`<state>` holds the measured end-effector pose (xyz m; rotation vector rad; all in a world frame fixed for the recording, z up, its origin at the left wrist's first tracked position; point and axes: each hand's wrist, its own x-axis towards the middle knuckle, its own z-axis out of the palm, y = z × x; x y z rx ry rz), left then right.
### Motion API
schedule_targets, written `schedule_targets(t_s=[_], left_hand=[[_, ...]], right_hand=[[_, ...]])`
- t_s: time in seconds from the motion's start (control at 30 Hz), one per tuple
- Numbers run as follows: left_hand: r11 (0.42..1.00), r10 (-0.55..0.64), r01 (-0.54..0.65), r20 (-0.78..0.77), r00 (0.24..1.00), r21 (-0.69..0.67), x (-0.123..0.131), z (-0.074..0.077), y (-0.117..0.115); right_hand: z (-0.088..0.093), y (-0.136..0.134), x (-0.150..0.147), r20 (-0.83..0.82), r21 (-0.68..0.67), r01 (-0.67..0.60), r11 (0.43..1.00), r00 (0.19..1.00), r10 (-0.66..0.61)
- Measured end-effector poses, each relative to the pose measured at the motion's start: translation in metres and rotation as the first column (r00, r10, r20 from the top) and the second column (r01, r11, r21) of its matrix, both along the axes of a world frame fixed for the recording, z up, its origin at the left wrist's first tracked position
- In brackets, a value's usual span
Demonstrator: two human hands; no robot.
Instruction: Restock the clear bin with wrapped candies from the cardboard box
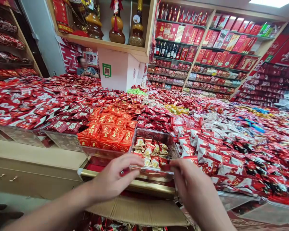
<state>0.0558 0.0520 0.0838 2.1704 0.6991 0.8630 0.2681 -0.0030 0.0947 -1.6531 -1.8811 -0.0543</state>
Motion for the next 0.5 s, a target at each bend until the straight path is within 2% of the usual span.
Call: schedule_targets(t_s=[0.03, 0.07, 0.13, 0.2, 0.33, 0.5], left_hand=[[1.0, -0.002, 0.002, -0.125, 0.992, -0.004, 0.01, 0.008, 0.012], [0.999, -0.035, 0.023, -0.31, 0.95, -0.041, 0.022, 0.014, 0.024], [0.992, -0.113, 0.072, -0.45, 0.886, -0.106, 0.05, 0.017, 0.046], [0.974, -0.213, 0.13, -0.554, 0.805, -0.186, 0.079, 0.012, 0.062], [0.949, -0.295, 0.145, -0.637, 0.712, -0.279, 0.12, -0.007, 0.074], [0.916, -0.364, 0.147, -0.624, 0.691, -0.372, 0.131, -0.028, 0.078]], right_hand=[[0.012, 0.011, 0.004, 0.087, 0.008, 0.063, 0.998, 0.994, -0.063], [0.021, 0.022, 0.006, 0.177, -0.009, 0.105, 0.994, 0.979, -0.102], [0.034, 0.043, 0.006, 0.315, -0.037, 0.194, 0.98, 0.933, -0.173], [0.04, 0.059, 0.004, 0.393, -0.076, 0.232, 0.97, 0.901, -0.185], [0.036, 0.077, 0.005, 0.45, -0.183, 0.252, 0.95, 0.881, -0.147], [0.024, 0.093, 0.007, 0.539, -0.361, 0.287, 0.887, 0.84, -0.052]])
